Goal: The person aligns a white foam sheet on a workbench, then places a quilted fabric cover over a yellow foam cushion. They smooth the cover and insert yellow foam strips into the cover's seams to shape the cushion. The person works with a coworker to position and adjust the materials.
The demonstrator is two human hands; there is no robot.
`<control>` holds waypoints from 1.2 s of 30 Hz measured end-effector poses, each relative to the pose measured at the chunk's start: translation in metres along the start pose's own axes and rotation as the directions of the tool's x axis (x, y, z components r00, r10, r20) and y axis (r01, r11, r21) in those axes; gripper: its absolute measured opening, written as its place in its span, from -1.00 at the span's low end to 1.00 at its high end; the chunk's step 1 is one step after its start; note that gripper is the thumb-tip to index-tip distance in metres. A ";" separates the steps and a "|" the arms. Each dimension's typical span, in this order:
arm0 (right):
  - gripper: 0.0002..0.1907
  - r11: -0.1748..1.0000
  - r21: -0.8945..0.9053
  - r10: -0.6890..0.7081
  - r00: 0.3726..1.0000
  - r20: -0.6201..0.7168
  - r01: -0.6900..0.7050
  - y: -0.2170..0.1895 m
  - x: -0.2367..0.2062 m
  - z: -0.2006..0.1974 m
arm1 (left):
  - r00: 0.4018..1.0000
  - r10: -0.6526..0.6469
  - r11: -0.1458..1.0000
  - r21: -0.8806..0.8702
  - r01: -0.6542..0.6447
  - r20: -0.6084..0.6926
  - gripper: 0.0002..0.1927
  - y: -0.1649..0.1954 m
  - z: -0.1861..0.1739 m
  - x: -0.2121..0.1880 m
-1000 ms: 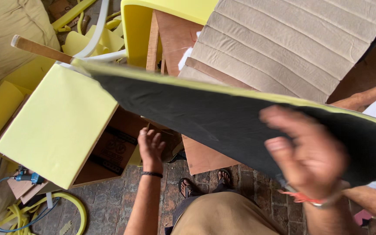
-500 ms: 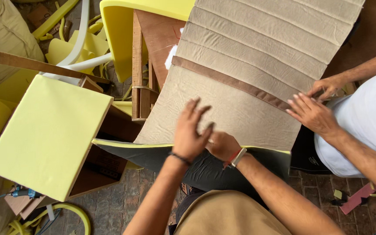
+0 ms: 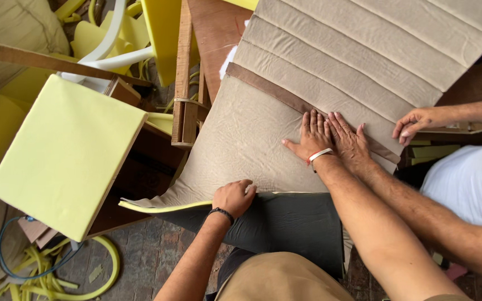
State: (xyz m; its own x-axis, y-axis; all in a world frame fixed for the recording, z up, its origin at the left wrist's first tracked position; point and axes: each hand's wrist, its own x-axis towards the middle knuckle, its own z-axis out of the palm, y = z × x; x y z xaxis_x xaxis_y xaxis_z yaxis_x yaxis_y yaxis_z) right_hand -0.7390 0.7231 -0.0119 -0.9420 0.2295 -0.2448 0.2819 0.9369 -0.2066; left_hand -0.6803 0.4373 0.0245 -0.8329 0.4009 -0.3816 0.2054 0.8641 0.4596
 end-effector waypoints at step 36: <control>0.23 0.999 -0.019 0.028 0.996 0.084 -0.026 -0.028 -0.022 -0.013 | 0.992 -0.128 0.991 0.051 0.128 0.016 -0.55 -0.010 0.006 -0.034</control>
State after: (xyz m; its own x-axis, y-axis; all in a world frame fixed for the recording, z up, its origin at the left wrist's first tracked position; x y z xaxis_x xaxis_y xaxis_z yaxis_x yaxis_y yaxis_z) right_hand -0.7287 0.6953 0.0119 -0.9152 0.2326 -0.3292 0.3031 0.9355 -0.1817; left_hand -0.6512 0.4169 0.0281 -0.8439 0.2915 -0.4504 0.1233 0.9225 0.3659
